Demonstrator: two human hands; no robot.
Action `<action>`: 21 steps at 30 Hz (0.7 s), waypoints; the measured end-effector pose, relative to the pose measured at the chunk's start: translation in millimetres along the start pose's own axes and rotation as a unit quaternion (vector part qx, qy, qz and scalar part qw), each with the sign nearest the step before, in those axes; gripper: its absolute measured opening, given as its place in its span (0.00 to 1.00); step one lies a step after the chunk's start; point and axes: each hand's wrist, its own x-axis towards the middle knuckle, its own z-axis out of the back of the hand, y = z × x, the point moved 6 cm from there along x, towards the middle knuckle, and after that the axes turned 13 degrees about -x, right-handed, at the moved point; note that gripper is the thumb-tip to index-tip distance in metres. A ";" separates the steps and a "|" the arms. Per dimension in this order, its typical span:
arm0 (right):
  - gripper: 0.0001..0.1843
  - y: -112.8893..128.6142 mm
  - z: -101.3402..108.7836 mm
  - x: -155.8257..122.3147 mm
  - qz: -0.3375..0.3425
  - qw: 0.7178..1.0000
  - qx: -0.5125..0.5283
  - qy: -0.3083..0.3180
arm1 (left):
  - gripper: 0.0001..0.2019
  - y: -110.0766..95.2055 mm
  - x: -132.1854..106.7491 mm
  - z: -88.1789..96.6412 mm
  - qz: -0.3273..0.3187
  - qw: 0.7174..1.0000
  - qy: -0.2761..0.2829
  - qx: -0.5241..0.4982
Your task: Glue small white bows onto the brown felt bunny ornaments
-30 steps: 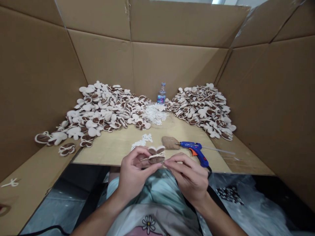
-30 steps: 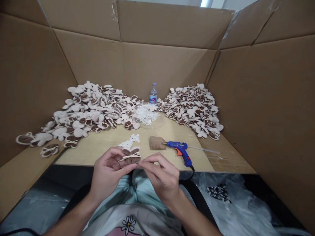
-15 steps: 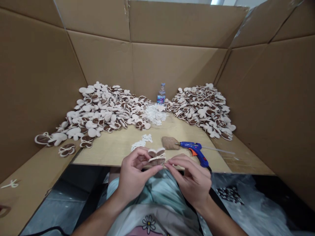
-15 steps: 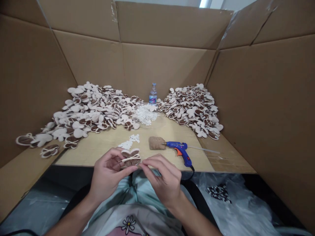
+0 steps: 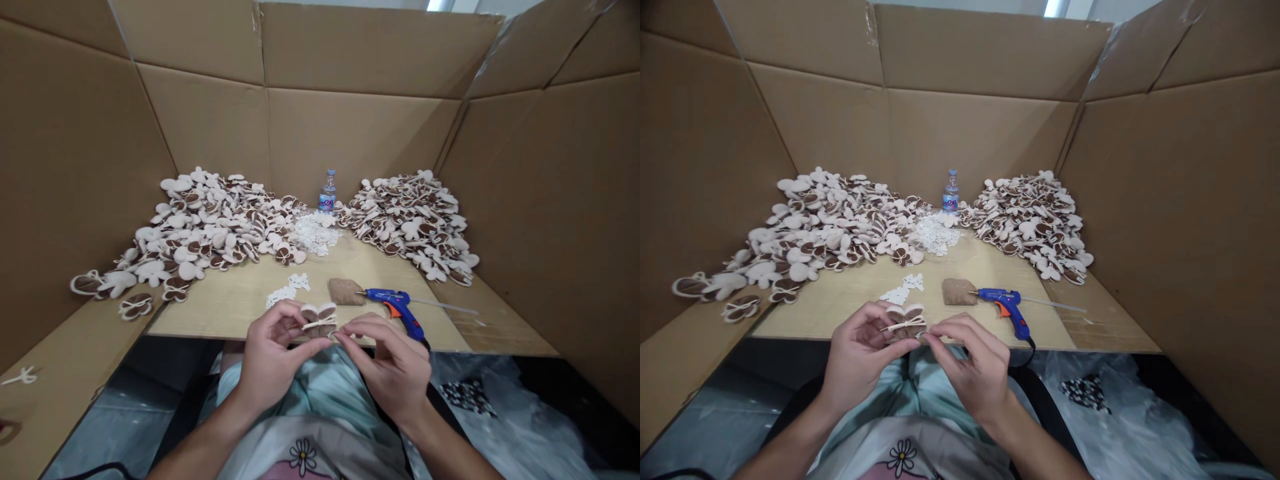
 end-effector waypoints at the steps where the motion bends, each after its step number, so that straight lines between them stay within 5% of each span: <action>1: 0.18 -1.4 -0.6 -0.4 -0.010 1.000 0.006 0.006 | 0.16 0.0 0.3 0.2 0.002 1.000 -0.001 -0.001; 11: 0.13 -16.8 -4.3 -4.5 -0.126 0.988 0.079 0.041 | 0.18 1.3 3.7 -5.8 0.052 0.995 0.015 -0.088; 17: 0.11 -29.5 -16.3 -8.5 -0.269 0.933 0.229 0.068 | 0.21 2.7 6.0 -6.9 0.100 0.989 0.008 -0.112; 21: 0.13 -29.8 -21.2 -8.9 -0.304 0.907 0.281 0.077 | 0.23 8.0 5.9 -5.8 0.143 0.983 0.008 -0.113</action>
